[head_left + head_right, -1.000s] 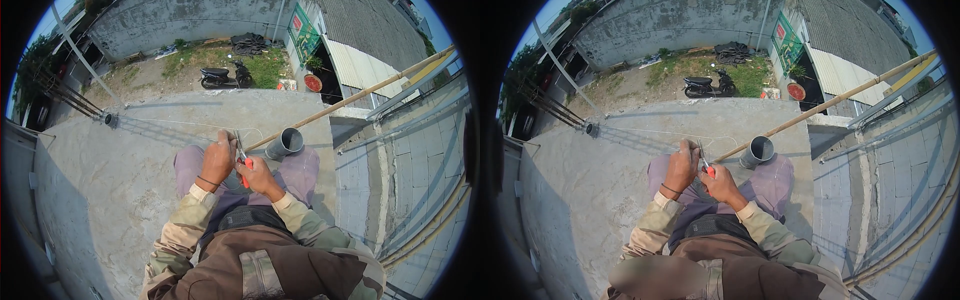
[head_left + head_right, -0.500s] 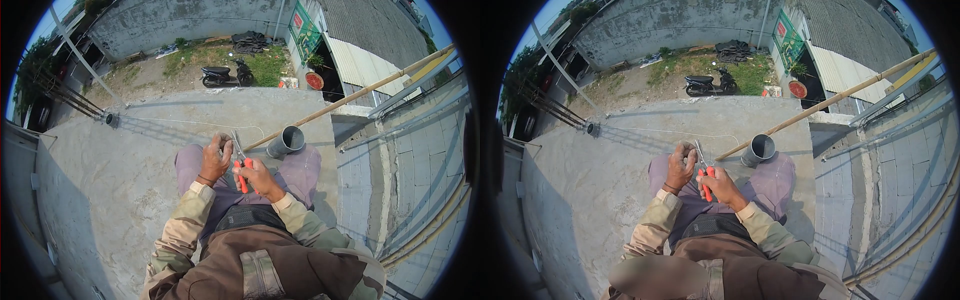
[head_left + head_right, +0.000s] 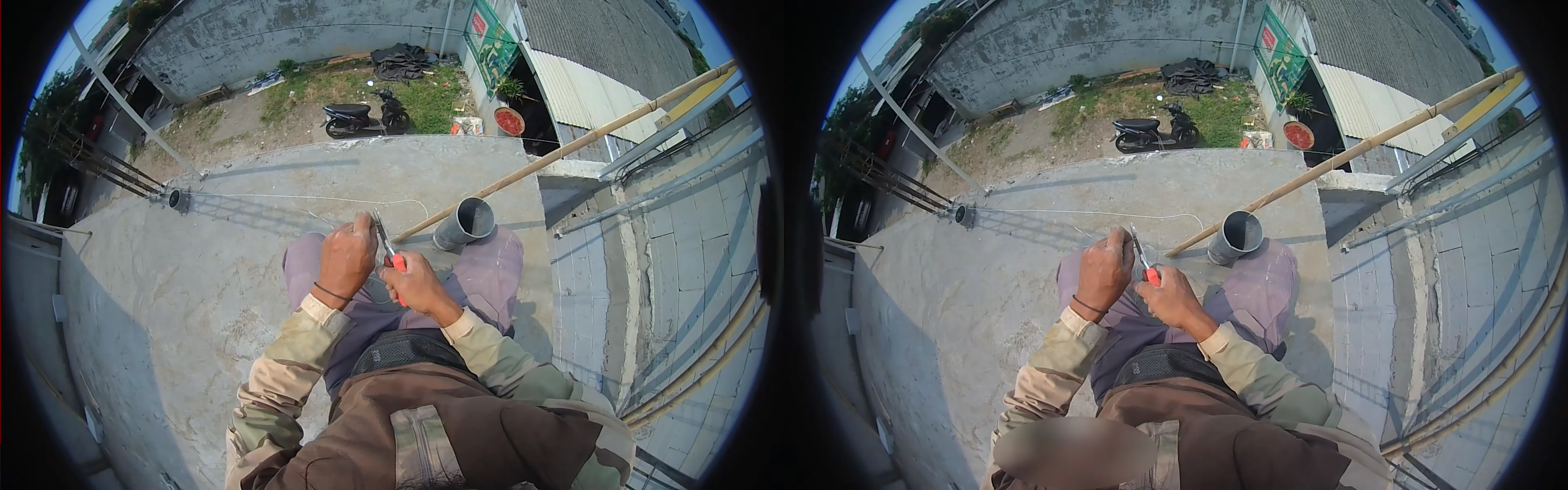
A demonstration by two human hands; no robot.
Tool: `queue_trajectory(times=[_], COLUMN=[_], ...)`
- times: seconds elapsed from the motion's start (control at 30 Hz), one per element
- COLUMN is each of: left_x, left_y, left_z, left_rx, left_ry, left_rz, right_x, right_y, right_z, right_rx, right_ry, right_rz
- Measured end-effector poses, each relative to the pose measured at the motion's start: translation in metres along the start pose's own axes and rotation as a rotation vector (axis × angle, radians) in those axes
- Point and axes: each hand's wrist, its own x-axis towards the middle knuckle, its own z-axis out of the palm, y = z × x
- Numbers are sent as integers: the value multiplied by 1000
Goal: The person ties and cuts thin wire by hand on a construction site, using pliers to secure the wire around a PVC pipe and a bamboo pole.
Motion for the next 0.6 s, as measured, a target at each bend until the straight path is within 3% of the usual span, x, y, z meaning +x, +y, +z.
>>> queue_trajectory(times=[0.07,0.13,0.23,0.3,0.37,0.6], left_x=[-2,-8,-21,-25,-26,-22], left_y=[-5,-11,-16,-14,-10,-21], left_z=[-1,0,10,11,13,12], left_rx=[-48,-420,-520,-436,-347,-332], left_ry=[10,-16,82,90,94,-79], left_rz=[11,-250,-277,-179,-25,-98], right_x=[-3,-2,-5,-9,-6,-4], right_y=[-5,2,-1,-6,-11,15], right_z=[-6,-5,-1,2,1,3], right_rx=[219,304,442,495,770,640], right_ry=[-98,-160,-213,-210,-264,-226], right_rz=[38,49,41,41,113,126])
